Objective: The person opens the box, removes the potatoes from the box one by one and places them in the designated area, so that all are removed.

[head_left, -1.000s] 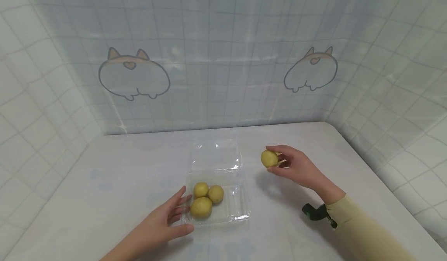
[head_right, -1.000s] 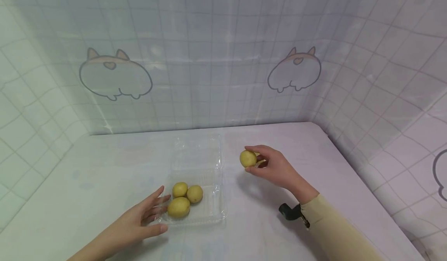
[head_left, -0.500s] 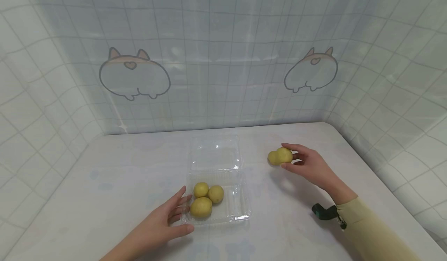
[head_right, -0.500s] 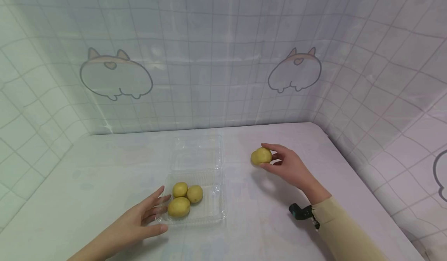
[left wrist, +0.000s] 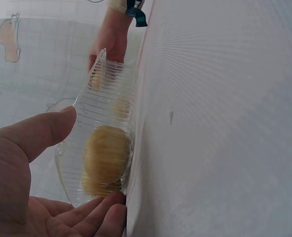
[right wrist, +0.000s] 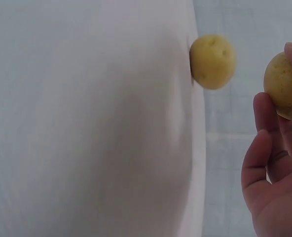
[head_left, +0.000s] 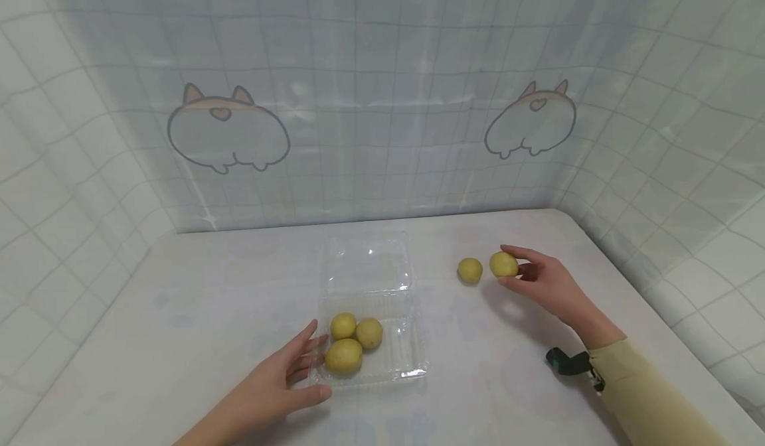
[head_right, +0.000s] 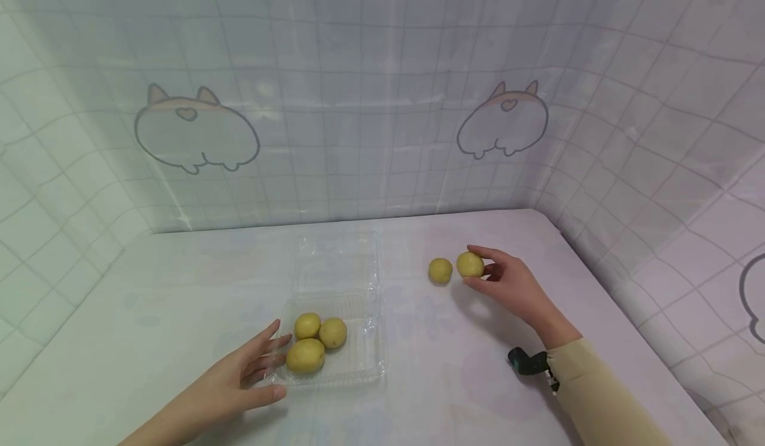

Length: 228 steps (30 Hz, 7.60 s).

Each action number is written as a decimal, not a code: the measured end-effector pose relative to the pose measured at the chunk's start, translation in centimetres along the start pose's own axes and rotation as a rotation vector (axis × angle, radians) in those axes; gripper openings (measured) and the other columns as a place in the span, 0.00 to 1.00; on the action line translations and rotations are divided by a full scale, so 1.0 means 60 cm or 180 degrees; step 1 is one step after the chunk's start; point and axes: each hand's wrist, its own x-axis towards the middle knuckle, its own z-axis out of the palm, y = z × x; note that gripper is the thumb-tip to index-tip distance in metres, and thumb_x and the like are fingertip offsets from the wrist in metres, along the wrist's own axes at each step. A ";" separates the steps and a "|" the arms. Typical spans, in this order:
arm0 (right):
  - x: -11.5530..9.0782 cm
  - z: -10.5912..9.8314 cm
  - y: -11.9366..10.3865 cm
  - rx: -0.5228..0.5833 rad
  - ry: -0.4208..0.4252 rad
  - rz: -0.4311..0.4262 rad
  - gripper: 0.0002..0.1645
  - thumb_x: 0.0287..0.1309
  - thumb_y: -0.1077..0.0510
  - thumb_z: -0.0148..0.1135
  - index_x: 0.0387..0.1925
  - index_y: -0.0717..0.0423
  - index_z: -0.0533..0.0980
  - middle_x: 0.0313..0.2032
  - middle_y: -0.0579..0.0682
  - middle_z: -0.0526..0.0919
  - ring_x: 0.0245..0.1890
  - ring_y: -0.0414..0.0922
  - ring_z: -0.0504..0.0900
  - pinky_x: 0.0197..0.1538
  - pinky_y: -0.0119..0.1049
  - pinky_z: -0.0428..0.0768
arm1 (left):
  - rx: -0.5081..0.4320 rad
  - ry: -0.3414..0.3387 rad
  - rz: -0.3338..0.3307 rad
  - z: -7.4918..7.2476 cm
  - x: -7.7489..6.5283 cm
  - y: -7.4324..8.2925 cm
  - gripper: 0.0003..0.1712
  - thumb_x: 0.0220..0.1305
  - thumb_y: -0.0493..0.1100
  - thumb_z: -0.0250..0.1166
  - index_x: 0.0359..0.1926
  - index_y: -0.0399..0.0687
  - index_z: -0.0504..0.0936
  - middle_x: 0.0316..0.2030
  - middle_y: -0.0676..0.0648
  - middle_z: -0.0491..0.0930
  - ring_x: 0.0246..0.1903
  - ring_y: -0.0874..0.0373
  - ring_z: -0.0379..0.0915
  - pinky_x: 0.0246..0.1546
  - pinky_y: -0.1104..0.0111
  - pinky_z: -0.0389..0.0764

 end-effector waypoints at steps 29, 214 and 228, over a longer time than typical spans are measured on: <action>0.008 -0.043 0.062 -0.0047 -0.0105 0.0415 0.46 0.54 0.37 0.71 0.70 0.48 0.68 0.60 0.55 0.75 0.49 0.50 0.80 0.44 0.30 0.81 | 0.0007 0.0045 -0.0038 0.001 0.003 0.000 0.59 0.60 0.51 0.73 0.79 0.46 0.43 0.72 0.42 0.60 0.66 0.46 0.64 0.63 0.63 0.71; 0.013 0.230 -0.211 -0.0091 -0.1493 -0.1374 0.26 0.59 0.53 0.71 0.59 0.51 0.78 0.54 0.43 0.82 0.50 0.37 0.79 0.54 0.38 0.80 | -0.0009 0.0086 -0.0029 0.008 0.005 0.000 0.59 0.58 0.51 0.74 0.79 0.46 0.45 0.72 0.40 0.61 0.65 0.45 0.66 0.62 0.64 0.73; 0.007 0.249 -0.206 -0.0454 -0.1291 -0.1596 0.26 0.59 0.49 0.70 0.58 0.51 0.79 0.51 0.42 0.82 0.49 0.37 0.78 0.54 0.33 0.78 | -0.0023 0.0076 0.0036 0.007 0.006 -0.003 0.59 0.59 0.50 0.74 0.79 0.46 0.45 0.72 0.40 0.60 0.65 0.45 0.66 0.62 0.65 0.73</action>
